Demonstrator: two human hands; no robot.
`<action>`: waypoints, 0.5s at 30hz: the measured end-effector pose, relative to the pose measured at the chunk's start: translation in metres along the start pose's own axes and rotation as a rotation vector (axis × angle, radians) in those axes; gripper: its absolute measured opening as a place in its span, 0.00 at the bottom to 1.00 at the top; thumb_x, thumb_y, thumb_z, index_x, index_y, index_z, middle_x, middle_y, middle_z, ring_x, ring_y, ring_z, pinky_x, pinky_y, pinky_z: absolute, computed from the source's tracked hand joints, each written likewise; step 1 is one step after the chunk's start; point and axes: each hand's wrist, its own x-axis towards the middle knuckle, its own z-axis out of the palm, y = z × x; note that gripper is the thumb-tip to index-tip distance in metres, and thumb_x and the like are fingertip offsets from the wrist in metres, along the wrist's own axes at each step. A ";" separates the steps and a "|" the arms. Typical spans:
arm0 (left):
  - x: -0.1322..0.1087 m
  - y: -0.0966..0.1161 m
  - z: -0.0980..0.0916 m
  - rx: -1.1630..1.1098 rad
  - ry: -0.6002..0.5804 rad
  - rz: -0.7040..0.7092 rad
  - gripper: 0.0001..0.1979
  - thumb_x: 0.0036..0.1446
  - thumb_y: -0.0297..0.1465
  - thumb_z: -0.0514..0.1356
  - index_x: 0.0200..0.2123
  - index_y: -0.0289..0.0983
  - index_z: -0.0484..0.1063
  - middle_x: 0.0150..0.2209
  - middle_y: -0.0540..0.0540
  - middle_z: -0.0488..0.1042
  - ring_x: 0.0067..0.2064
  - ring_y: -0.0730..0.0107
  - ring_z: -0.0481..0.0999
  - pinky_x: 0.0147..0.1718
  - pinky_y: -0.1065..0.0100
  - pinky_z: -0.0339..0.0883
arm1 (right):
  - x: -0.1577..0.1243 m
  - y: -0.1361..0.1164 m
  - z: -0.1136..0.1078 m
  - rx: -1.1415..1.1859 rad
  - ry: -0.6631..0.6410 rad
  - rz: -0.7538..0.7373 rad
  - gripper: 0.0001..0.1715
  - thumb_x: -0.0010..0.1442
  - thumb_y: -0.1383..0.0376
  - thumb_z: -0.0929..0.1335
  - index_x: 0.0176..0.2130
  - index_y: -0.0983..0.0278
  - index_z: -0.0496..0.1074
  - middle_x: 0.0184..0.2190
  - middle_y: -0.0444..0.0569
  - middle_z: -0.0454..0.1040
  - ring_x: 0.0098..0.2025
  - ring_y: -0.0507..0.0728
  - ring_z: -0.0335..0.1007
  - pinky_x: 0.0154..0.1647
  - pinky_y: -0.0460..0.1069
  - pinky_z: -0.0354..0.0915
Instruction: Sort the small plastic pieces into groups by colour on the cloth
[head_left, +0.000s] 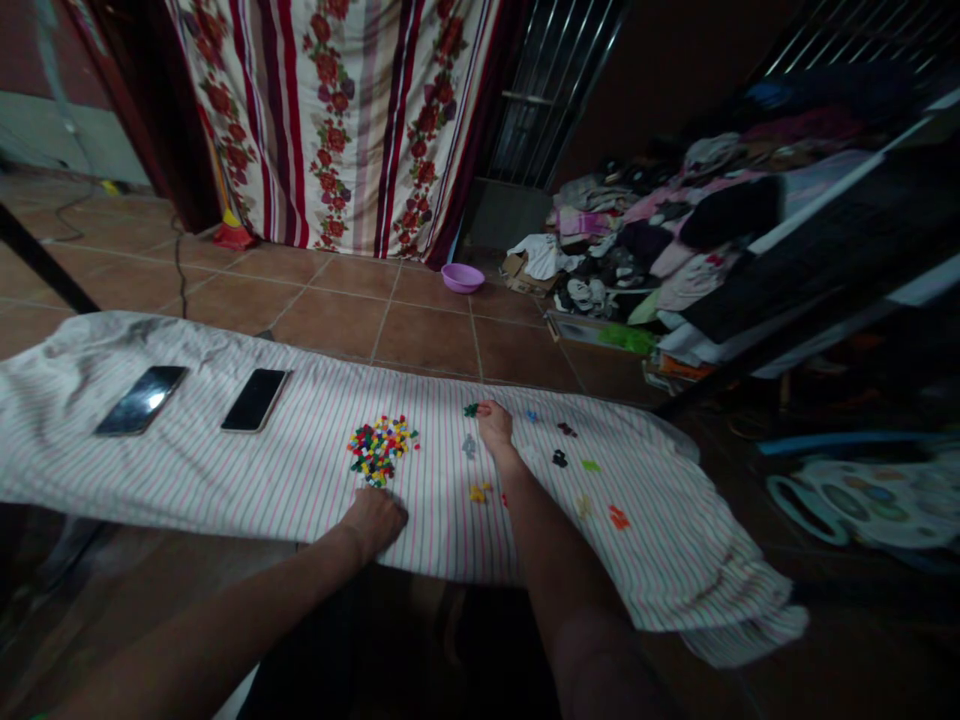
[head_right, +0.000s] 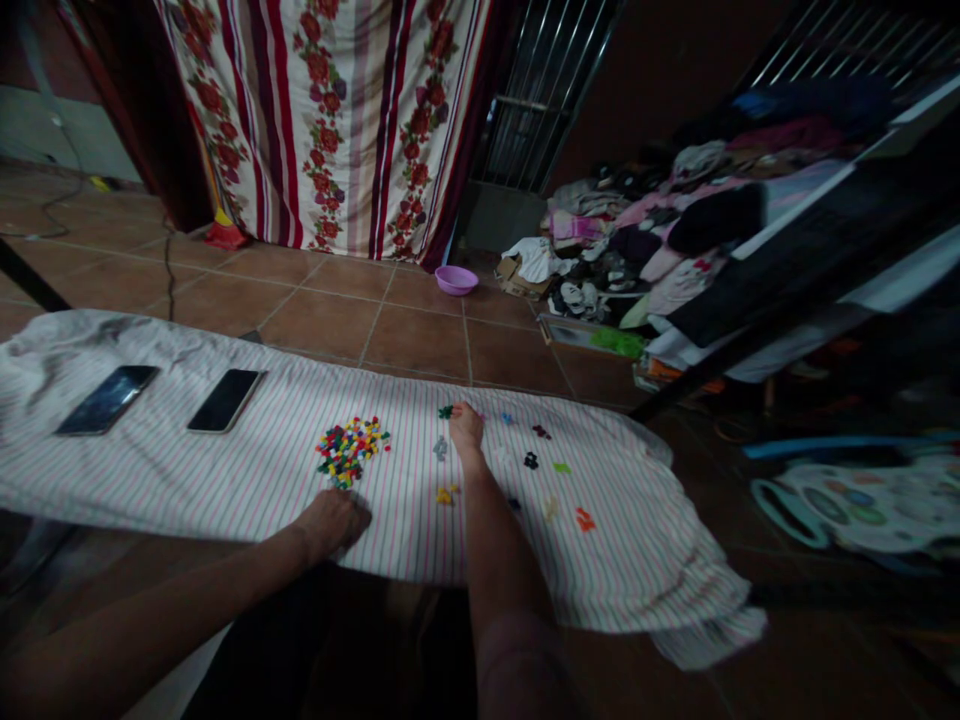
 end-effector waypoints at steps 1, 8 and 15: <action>0.000 0.000 -0.001 -0.003 0.004 -0.002 0.15 0.58 0.21 0.50 0.40 0.31 0.75 0.40 0.32 0.78 0.42 0.53 0.78 0.38 0.54 0.70 | 0.000 -0.001 -0.001 0.008 0.000 -0.004 0.16 0.53 0.73 0.64 0.41 0.64 0.75 0.36 0.48 0.80 0.40 0.52 0.76 0.43 0.45 0.67; -0.001 0.000 -0.001 -0.032 0.019 -0.018 0.13 0.57 0.22 0.51 0.36 0.33 0.76 0.36 0.34 0.78 0.39 0.56 0.77 0.36 0.56 0.71 | -0.011 -0.012 -0.011 -0.065 0.053 -0.065 0.15 0.57 0.71 0.62 0.40 0.64 0.76 0.36 0.50 0.79 0.40 0.54 0.75 0.45 0.46 0.66; -0.003 0.000 -0.001 -0.040 0.033 -0.026 0.11 0.57 0.23 0.53 0.36 0.33 0.76 0.38 0.34 0.78 0.42 0.57 0.77 0.39 0.57 0.69 | -0.040 -0.043 -0.007 -0.064 -0.061 -0.201 0.16 0.57 0.72 0.62 0.39 0.62 0.77 0.38 0.49 0.79 0.42 0.54 0.74 0.45 0.47 0.66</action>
